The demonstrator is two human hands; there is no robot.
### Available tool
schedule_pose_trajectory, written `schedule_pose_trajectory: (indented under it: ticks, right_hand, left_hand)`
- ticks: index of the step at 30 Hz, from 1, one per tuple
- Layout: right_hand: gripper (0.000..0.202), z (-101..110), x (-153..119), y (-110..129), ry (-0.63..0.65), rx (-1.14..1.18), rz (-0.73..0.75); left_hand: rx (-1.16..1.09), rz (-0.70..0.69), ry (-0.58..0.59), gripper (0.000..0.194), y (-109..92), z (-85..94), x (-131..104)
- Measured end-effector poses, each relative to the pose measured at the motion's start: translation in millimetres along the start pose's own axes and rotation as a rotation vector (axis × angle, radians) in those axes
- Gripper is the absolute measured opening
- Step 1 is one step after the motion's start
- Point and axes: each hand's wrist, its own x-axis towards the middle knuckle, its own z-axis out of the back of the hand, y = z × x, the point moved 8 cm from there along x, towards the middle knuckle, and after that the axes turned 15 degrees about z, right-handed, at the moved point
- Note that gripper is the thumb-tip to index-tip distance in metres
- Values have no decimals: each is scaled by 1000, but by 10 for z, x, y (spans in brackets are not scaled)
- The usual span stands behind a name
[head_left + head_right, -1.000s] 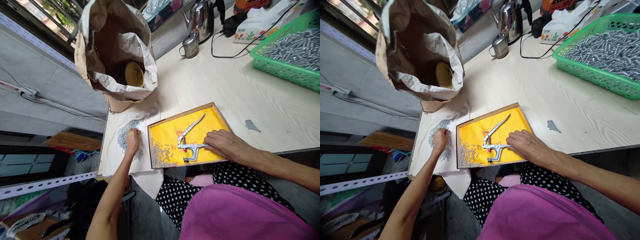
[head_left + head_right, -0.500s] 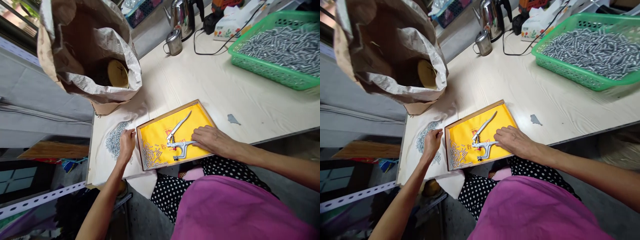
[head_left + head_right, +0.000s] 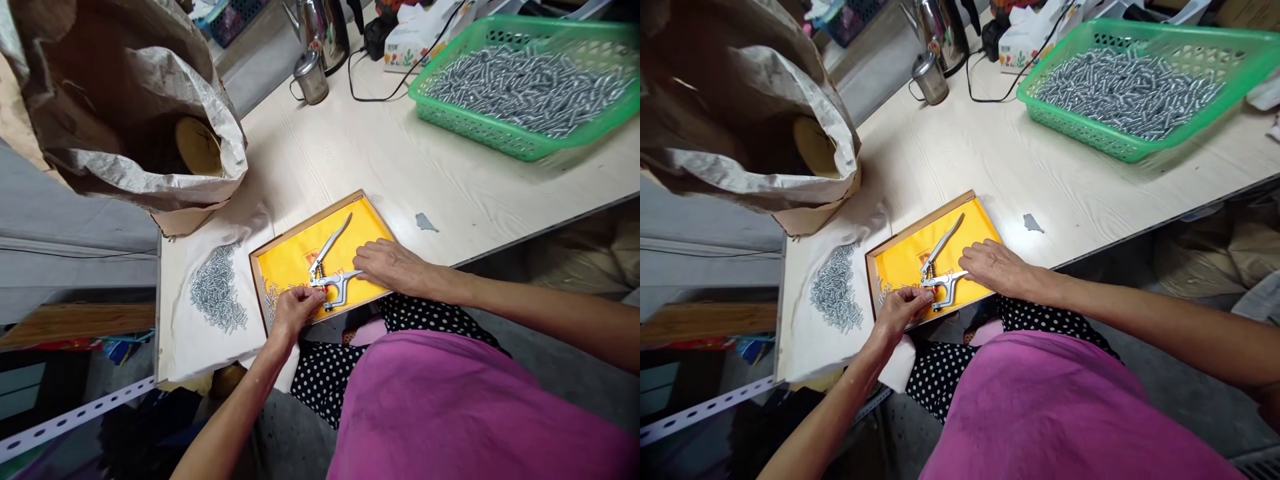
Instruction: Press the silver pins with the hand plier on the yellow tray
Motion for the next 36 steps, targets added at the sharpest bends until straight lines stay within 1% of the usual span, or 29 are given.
schedule_pose_trajectory:
  ticks: [7,11,17,20,21,22,25,26,28,30,32,34,36]
  right_hand:
    - [15,-23,-5,-11,-20,1,-9]
    - [14,-13,-2,-15,-28,5,-10]
    - [15,-24,-4,-13,3,0,-26]
    - [16,14,-12,-2,16,19,-11]
    - [20,42,-5,-7,16,25,3]
    - [28,77,10,-23,11,24,18]
    - [68,183,109,-154,-18,-27,55]
    - [78,195,159,-216,-16,-46,65]
    - [86,165,268,-333,29,-61,84]
    - [84,96,363,-402,109,-61,99]
    - [78,49,416,-416,185,-73,83]
    - [66,45,422,-376,232,-94,50]
    - [49,66,395,-292,251,-110,36]
  left_hand:
    - [21,44,11,57,73,-64,7]
    - [55,60,0,57,109,-57,42]
    - [222,57,67,54,77,-91,74]
    - [275,47,70,54,72,-89,85]
    - [281,47,67,54,80,-86,90]
    - [282,48,65,54,91,-83,95]
    - [270,48,67,55,119,-81,103]
    - [268,48,70,55,125,-84,103]
    - [271,47,67,54,128,-88,101]
    - [268,47,60,54,126,-91,100]
    - [259,44,57,53,127,-91,105]
    - [262,42,66,52,139,-89,108]
    - [319,30,52,51,144,-68,97]
